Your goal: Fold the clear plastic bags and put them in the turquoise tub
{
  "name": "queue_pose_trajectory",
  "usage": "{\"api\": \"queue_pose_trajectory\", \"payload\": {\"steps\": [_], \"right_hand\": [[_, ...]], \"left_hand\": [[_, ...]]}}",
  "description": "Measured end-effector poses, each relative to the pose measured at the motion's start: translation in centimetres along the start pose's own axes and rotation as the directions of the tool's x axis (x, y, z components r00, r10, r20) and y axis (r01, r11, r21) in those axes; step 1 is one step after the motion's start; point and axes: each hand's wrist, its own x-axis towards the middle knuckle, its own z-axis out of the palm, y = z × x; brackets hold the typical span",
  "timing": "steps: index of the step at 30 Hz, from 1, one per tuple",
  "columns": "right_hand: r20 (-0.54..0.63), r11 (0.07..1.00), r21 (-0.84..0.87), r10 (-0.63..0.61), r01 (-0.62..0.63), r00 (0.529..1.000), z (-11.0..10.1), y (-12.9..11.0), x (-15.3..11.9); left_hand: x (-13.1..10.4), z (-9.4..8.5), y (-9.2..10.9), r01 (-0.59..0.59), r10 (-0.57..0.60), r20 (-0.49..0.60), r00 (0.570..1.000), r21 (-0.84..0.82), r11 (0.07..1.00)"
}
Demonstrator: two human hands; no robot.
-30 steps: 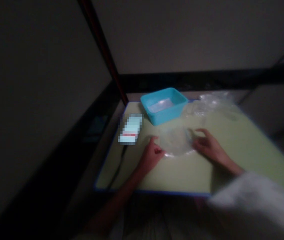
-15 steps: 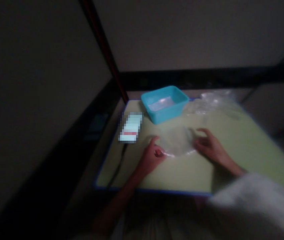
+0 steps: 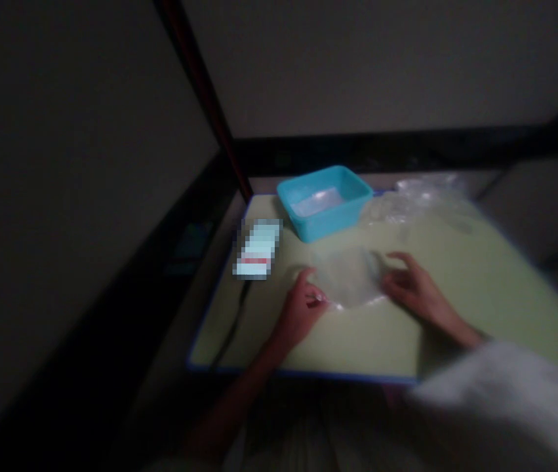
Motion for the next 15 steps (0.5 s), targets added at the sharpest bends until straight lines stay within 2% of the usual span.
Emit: {"api": "queue_pose_trajectory", "payload": {"steps": [3, 9, 15], "right_hand": [[-0.005, 1.000, -0.007, 0.011, -0.011, 1.000, 0.01, -0.02, -0.04], [-0.015, 0.999, -0.053, -0.008, 0.008, 1.000, 0.03, 0.15, -0.06], [-0.008, 0.998, -0.058, -0.018, 0.018, 1.000, 0.14, -0.05, -0.35]], "left_hand": [[0.15, -0.08, -0.13, 0.031, -0.030, -0.024, 0.999, 0.029, 0.999], [0.11, -0.44, -0.08, 0.082, -0.082, 0.008, 0.997, 0.000, 0.997], [-0.49, -0.83, 0.21, 0.101, -0.109, -0.126, 0.986, -0.070, 0.992]]}}
